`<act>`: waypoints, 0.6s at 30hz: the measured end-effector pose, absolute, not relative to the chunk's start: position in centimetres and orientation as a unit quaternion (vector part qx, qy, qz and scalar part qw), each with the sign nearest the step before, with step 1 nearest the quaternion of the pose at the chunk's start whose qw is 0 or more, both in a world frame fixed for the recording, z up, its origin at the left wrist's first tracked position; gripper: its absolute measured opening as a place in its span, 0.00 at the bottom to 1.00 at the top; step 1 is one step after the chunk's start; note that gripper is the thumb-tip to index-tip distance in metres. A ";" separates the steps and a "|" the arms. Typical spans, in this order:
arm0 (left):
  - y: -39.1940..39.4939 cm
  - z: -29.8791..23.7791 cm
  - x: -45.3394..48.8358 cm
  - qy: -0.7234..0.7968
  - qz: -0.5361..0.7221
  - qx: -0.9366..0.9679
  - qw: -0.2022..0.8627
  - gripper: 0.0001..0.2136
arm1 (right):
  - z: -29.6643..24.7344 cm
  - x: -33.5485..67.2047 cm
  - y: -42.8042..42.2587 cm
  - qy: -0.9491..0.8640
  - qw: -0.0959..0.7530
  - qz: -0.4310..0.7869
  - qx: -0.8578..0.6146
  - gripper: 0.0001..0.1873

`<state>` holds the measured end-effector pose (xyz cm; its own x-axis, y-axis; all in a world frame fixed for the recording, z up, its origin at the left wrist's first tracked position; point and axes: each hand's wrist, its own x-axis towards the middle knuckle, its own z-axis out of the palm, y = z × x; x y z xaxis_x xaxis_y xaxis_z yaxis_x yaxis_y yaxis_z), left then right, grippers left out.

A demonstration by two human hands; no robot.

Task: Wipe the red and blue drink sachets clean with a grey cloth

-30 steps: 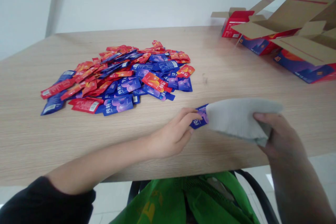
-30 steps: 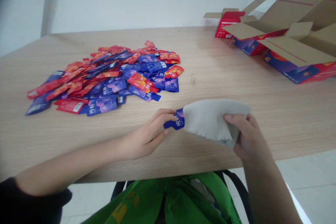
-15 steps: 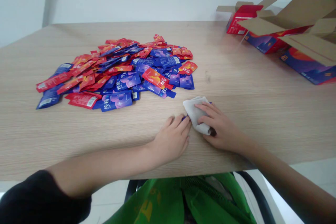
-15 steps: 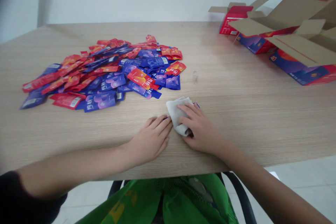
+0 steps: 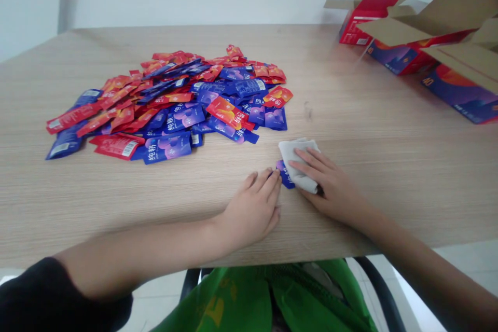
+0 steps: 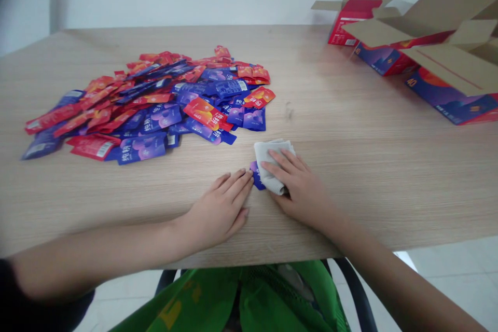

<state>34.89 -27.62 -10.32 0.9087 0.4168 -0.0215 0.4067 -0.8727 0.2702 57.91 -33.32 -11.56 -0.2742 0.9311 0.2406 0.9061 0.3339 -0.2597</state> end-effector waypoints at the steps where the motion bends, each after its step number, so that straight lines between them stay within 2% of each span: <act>1: -27.6 -10.4 34.9 0.214 0.018 0.967 0.139 0.28 | -11.7 58.2 -33.4 -0.788 0.182 0.032 -0.587 0.28; 11: -27.6 -10.7 34.5 0.240 0.041 0.960 0.137 0.29 | -11.8 57.8 -34.3 -0.772 0.155 -0.038 -0.615 0.27; 18: -27.6 -10.7 34.2 0.238 0.009 0.968 0.076 0.29 | -11.1 55.2 -32.7 -0.821 0.136 0.001 -0.555 0.26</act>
